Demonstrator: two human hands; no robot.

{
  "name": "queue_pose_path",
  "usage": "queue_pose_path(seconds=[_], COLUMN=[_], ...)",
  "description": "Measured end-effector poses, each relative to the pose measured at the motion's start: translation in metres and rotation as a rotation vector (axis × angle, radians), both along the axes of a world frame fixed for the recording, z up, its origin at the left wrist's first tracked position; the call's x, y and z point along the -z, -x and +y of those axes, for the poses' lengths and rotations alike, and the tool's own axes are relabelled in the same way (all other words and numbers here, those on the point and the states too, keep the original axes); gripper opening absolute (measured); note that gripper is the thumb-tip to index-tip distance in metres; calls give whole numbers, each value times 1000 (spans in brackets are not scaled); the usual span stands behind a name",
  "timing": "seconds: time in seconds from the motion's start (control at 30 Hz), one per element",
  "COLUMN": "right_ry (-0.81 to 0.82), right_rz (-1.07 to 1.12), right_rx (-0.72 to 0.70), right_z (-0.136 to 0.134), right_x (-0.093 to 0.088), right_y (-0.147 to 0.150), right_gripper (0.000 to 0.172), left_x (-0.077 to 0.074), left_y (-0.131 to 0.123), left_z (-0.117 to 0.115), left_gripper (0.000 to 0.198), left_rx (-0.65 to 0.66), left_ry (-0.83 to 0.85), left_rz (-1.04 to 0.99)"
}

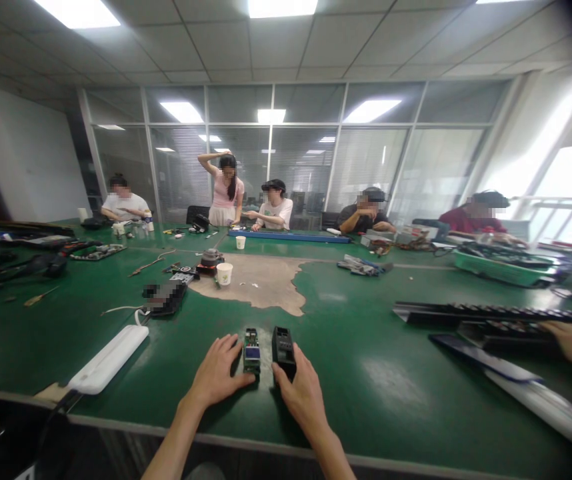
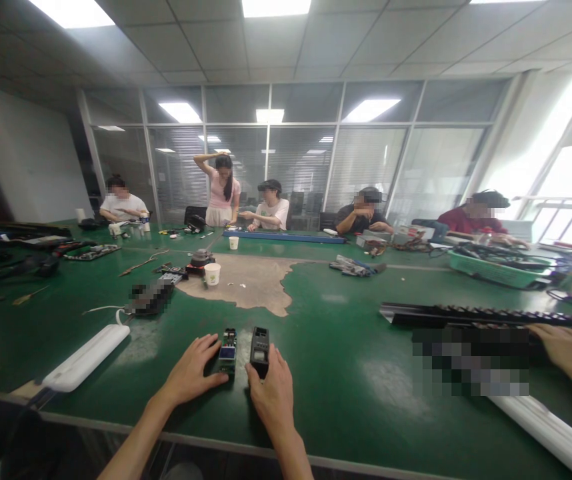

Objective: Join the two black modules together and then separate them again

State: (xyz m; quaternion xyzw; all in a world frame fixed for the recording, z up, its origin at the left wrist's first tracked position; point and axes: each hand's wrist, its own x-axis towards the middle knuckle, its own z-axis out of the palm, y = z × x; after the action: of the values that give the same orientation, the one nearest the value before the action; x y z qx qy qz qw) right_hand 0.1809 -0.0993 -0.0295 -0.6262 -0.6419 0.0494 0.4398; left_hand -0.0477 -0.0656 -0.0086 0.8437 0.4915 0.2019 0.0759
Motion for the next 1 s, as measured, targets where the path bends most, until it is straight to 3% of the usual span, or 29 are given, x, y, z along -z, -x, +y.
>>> queue_pose_path(seconds=[0.2,0.33,0.63,0.77,1.0], right_ry=[19,24,59,33,-20], right_rz=[173,151,44,1,-35], right_rx=[-109,-142,-146,-160,-147], right_z=[-3,-3,4,6,5], right_x=[-36,-52,-52,-55,-45], right_y=[14,36,66,73,76], right_gripper=[57,59,63,57,54], left_x=[9,15,18,17,22], left_y=[2,3,4,4,2], left_z=[4,6,6,5,6], left_gripper=[95,95,96,97,100], left_rx=[-9,2,12,21,14], left_ry=[-18,-43,-68,-84,-100], left_rz=[-34,-60,-112,-142,-184])
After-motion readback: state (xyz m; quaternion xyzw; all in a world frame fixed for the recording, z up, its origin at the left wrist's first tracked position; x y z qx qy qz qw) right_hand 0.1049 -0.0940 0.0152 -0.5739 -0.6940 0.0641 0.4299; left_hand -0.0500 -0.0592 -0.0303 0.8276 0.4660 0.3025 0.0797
